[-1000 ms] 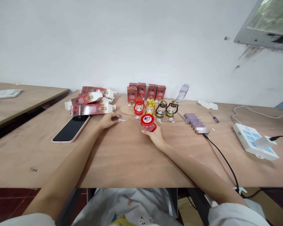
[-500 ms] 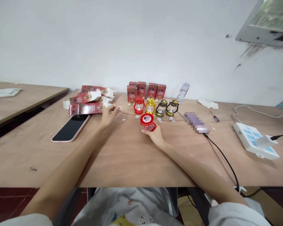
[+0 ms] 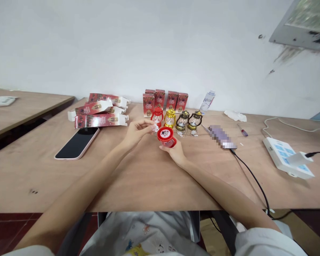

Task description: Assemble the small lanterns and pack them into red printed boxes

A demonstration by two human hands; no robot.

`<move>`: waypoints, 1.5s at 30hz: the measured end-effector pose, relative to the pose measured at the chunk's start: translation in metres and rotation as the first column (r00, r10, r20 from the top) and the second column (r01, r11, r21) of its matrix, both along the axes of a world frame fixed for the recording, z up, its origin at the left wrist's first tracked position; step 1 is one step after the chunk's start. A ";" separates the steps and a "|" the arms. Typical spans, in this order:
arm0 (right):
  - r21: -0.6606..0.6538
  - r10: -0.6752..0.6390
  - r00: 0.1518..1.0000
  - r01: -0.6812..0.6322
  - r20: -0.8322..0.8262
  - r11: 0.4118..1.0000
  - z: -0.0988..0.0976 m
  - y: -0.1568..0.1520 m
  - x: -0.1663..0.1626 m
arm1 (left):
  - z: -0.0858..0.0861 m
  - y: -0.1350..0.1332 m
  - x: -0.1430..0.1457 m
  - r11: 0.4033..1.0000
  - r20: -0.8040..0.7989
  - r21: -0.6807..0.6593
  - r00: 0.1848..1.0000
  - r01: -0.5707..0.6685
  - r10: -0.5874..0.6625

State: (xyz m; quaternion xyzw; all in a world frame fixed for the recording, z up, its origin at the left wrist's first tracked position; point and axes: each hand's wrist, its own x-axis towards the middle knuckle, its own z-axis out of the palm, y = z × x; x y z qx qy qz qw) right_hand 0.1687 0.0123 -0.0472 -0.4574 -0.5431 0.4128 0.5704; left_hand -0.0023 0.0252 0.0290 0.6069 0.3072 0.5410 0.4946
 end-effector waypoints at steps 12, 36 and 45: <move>0.059 0.028 0.999 -0.029 0.024 0.998 0.000 -0.001 0.000 | 0.000 -0.014 0.006 0.814 -0.345 0.580 0.896 -0.030 0.278; 0.042 0.013 1.000 -0.014 0.016 0.999 -0.002 0.001 0.000 | -0.002 -0.006 -0.003 0.637 -0.414 0.768 0.815 0.073 0.405; 0.045 0.022 0.996 -0.026 0.081 0.999 -0.006 0.001 0.002 | 0.000 -0.008 -0.002 0.478 -0.345 0.876 0.780 0.067 0.522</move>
